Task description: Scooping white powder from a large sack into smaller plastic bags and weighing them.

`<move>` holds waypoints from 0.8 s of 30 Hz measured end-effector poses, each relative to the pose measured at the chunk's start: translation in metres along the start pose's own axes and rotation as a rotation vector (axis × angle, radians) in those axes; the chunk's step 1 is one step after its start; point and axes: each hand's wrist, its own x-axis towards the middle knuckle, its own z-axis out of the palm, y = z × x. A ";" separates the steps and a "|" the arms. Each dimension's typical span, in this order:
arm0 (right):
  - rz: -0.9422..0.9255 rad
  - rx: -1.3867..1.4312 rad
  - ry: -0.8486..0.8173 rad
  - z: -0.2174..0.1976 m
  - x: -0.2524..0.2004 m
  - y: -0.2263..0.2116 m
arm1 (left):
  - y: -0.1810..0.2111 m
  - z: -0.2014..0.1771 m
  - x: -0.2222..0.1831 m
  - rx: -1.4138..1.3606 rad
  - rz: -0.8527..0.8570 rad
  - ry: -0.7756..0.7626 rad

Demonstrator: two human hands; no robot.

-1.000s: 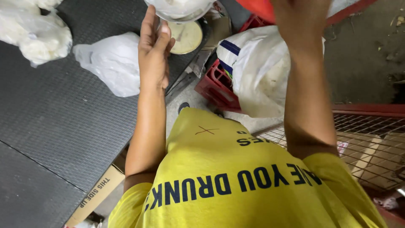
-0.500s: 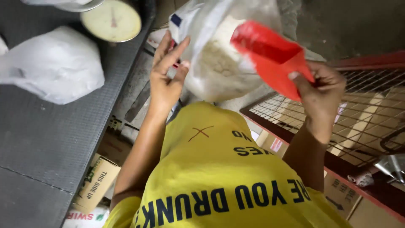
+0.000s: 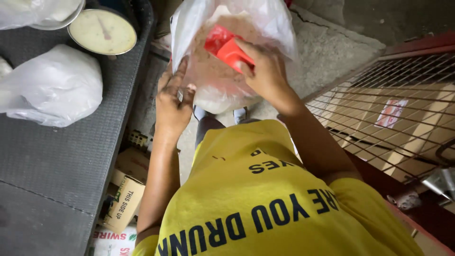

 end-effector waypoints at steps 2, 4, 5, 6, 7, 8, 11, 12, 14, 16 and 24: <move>0.004 -0.021 0.007 0.022 0.008 0.007 | 0.002 0.000 -0.001 0.009 -0.026 0.005; 0.098 -0.066 -0.038 0.044 0.021 0.013 | 0.008 -0.002 -0.001 -0.019 -0.090 0.000; 0.091 -0.062 -0.038 0.050 0.025 0.013 | 0.008 -0.001 -0.002 -0.014 -0.091 0.007; 0.084 -0.107 -0.029 0.058 0.029 0.013 | 0.008 -0.001 -0.003 0.004 -0.066 0.017; 0.077 -0.152 -0.020 0.066 0.034 0.013 | 0.007 -0.001 -0.004 0.022 -0.042 0.027; 0.067 -0.147 -0.018 0.068 0.031 0.012 | 0.008 -0.002 -0.004 0.028 -0.041 0.037; 0.023 0.011 0.024 0.074 0.024 0.008 | 0.007 -0.001 -0.004 0.013 -0.054 0.043; 0.004 0.139 0.069 0.073 0.022 0.006 | 0.005 0.002 -0.004 0.014 -0.079 0.047; -0.016 0.272 0.111 0.070 0.020 -0.003 | 0.002 0.006 -0.005 0.017 -0.107 0.054; 0.091 0.132 -0.016 0.066 0.028 -0.015 | 0.001 0.008 -0.005 -0.031 -0.099 0.075; 0.088 0.325 0.074 0.023 -0.012 -0.004 | 0.007 0.010 0.000 -0.135 -0.092 0.068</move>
